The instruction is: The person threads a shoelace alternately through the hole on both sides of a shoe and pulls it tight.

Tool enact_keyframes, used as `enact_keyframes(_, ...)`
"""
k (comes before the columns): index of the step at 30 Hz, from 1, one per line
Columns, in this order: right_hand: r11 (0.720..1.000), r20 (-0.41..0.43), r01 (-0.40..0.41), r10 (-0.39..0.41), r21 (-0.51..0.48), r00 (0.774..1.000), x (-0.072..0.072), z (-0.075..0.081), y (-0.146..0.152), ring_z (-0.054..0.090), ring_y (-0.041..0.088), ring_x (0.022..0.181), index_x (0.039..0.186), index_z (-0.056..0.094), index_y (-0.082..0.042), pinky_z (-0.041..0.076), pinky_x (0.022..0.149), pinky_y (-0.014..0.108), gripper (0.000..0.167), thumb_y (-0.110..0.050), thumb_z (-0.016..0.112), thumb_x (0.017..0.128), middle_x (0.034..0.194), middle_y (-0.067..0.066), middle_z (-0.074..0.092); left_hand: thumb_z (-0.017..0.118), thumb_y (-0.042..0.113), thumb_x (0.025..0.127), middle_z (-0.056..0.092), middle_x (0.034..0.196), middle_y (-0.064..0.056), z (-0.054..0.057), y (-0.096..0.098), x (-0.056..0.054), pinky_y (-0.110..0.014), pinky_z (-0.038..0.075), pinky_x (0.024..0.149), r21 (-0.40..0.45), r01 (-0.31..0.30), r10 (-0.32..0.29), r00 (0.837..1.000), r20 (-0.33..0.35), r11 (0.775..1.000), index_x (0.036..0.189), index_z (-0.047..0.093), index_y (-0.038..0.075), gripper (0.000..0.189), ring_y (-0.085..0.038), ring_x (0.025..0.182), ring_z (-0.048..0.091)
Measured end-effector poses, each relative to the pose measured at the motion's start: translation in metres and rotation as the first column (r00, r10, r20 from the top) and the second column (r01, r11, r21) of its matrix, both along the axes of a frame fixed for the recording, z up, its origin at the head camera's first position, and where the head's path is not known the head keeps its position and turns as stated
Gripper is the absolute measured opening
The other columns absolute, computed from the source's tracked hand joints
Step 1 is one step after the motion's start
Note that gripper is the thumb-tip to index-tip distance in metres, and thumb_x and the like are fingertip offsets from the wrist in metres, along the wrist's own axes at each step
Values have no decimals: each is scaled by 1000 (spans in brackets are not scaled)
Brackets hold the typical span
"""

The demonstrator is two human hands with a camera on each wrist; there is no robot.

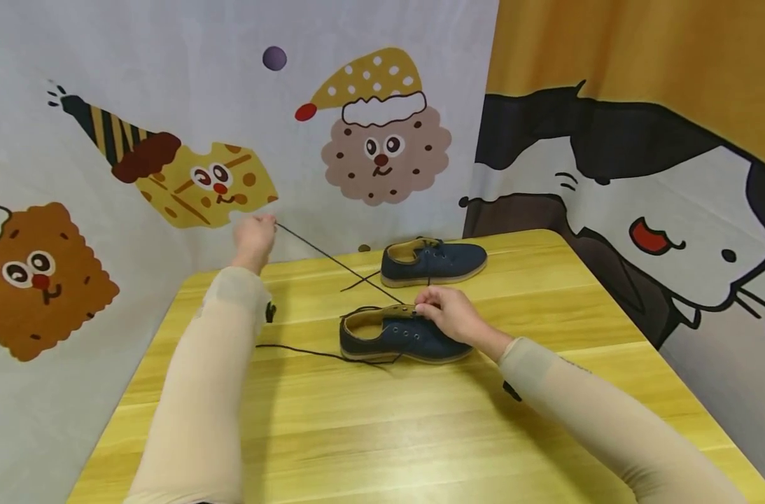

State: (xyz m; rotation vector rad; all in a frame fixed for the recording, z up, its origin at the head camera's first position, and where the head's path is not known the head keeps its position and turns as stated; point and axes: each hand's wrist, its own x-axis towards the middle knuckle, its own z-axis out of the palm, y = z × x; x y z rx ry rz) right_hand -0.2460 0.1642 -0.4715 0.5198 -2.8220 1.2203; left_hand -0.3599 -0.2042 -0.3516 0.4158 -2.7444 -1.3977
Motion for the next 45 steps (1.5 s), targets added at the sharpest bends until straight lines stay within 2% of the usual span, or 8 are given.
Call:
enact_keyframes(4, 1000, -14, 0, 0, 18, 1000, -1, -1, 2, 65, 9, 79, 98, 68, -18, 53, 70, 28, 5, -22, 65, 96, 90, -3, 74, 41, 46, 104, 57, 137, -13, -4, -53, 9, -34, 36, 58, -46, 43, -41, 998, 56, 998, 125, 62, 7, 49, -16, 63, 35)
enact_keyframes(15, 999, -10, 6, -6, 34, 1000, -3, -1, 7, 63, 10, 77, 100, 67, -19, 52, 70, 28, 7, -24, 64, 97, 90, -2, 72, 35, 49, 104, 47, 145, -25, -35, -107, 39, -50, 40, 92, -138, 104, -87, 989, 122, 985, 125, 58, -1, 59, -38, 124, 44)
enact_keyframes(22, 999, 25, 14, -14, 29, 1000, -2, -1, 3, 63, 10, 77, 100, 67, -19, 52, 70, 28, 6, -23, 65, 96, 90, -3, 72, 35, 44, 106, 49, 143, -25, -53, -118, 49, -51, 43, 95, -151, 69, -49, 990, 130, 986, 129, 58, -1, 56, -40, 126, 46)
enact_keyframes(29, 1000, 21, 22, -22, 17, 1000, -1, -1, 2, 63, 9, 78, 100, 68, -18, 51, 69, 27, 6, -23, 65, 96, 90, -3, 72, 40, 45, 104, 59, 134, -25, -71, -125, 55, -59, 42, 103, -271, 188, -136, 970, 201, 944, 132, 59, 0, 56, -46, 129, 48)
enact_keyframes(36, 1000, 25, 27, -27, 15, 999, -1, -2, 0, 63, 10, 78, 99, 67, -19, 51, 70, 28, 5, -22, 65, 96, 90, -3, 72, 43, 46, 103, 62, 130, -22, -88, -130, 54, -44, 48, 78, -294, 225, -155, 957, 243, 929, 126, 65, 2, 55, -36, 103, 59)
enact_keyframes(39, 1000, 28, 28, -28, 12, 999, -1, -2, -1, 63, 11, 79, 98, 67, -19, 51, 70, 29, 5, -22, 65, 97, 90, -3, 72, 42, 39, 105, 69, 120, -19, -93, -131, 51, -34, 42, 60, -227, 224, -165, 954, 251, 948, 125, 65, 0, 50, -20, 69, 54)
enact_keyframes(42, 1000, 30, 27, -27, 9, 999, -1, -2, -1, 63, 11, 79, 98, 67, -18, 51, 70, 29, 5, -22, 65, 97, 90, -2, 72, 34, 32, 108, 74, 106, -9, -91, -128, 50, -27, 45, 55, 2, 169, -164, 957, 241, 986, 140, 50, -4, 51, -9, 56, 46)
enact_keyframes(45, 1000, 22, 23, -23, 10, 999, -1, -2, -1, 63, 10, 78, 99, 67, -18, 52, 70, 28, 5, -22, 64, 97, 90, -2, 72, 27, 30, 109, 73, 98, 5, -77, -116, 48, -22, 53, 60, 361, 35, -108, 977, 185, 932, 153, 30, -2, 54, -4, 60, 56)
